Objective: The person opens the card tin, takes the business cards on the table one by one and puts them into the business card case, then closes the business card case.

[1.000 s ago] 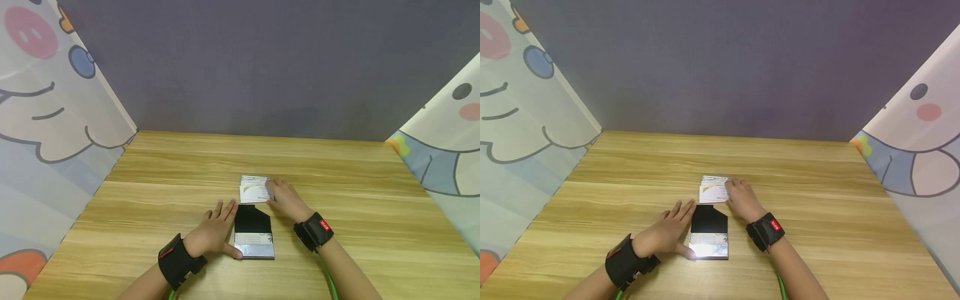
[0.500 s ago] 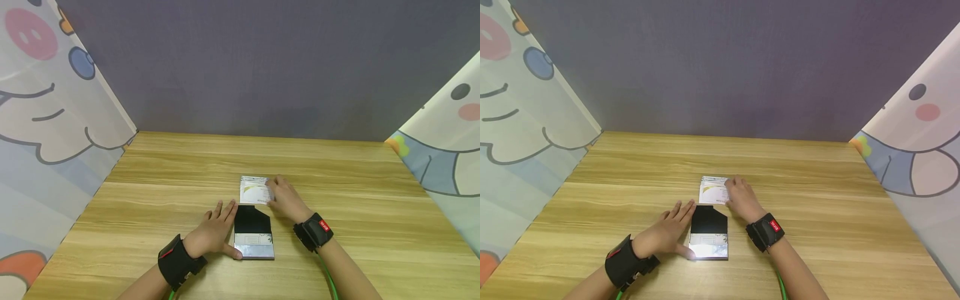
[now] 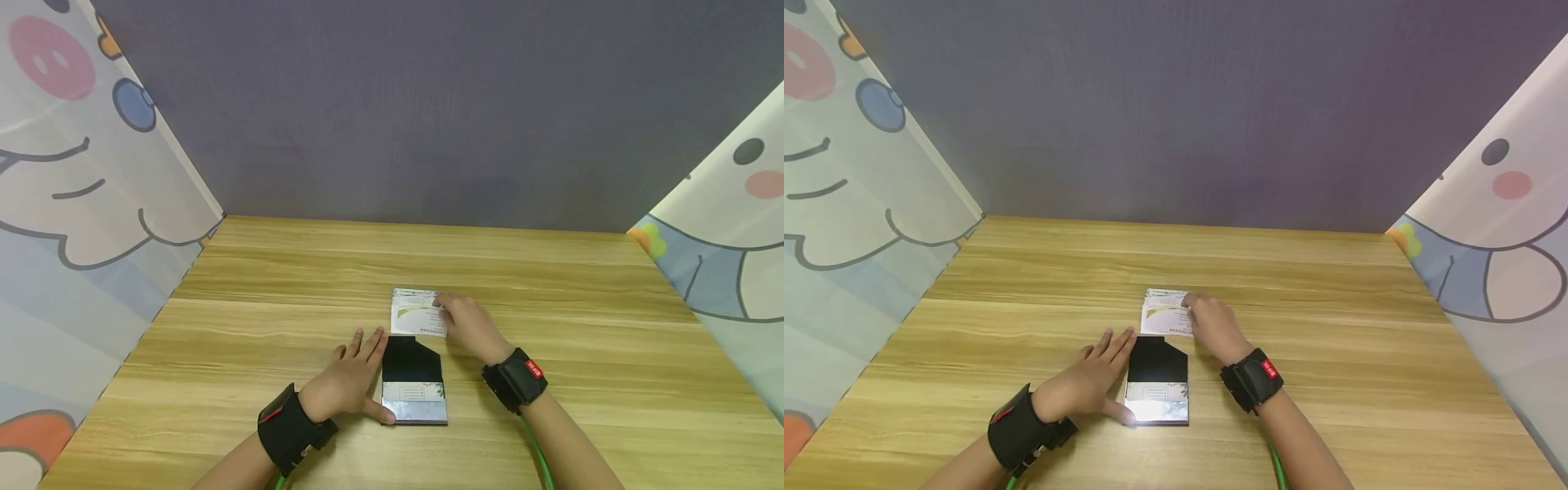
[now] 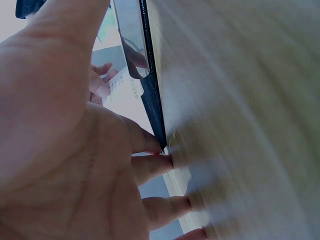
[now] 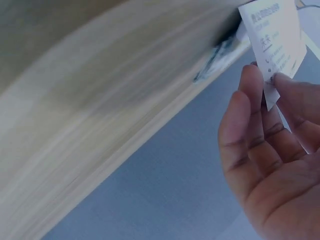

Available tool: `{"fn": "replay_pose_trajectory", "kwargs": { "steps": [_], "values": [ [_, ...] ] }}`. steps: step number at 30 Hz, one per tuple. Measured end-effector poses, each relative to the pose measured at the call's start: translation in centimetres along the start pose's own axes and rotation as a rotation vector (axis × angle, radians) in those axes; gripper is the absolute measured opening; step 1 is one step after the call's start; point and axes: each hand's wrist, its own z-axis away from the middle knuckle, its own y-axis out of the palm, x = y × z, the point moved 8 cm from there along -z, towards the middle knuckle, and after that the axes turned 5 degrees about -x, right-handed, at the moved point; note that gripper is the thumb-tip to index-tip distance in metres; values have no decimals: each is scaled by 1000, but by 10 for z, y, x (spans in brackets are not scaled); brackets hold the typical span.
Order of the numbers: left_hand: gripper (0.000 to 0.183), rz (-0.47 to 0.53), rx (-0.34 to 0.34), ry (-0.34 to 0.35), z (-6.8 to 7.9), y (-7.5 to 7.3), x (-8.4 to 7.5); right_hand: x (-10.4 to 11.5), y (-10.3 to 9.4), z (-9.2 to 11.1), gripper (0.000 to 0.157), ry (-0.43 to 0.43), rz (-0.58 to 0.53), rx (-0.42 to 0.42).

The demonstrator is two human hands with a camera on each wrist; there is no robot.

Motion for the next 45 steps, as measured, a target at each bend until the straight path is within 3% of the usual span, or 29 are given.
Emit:
{"fn": "replay_pose_trajectory", "kwargs": {
  "steps": [8, 23, 30, 45],
  "values": [
    [123, 6, -7, -1, 0, -1, 0, 10, -9, 0, 17, -34, -105, 16],
    [123, 20, -2, 2, 1, 1, 1, 27, 1, 17, 14, -84, -213, 301],
    [123, 18, -4, 2, 1, 1, 1, 37, 2, 21, 13, -154, -245, 361],
    [123, 12, -9, 9, 0, 1, 1, 43, 14, 29, 18, -157, -302, 494]
  ]
}}
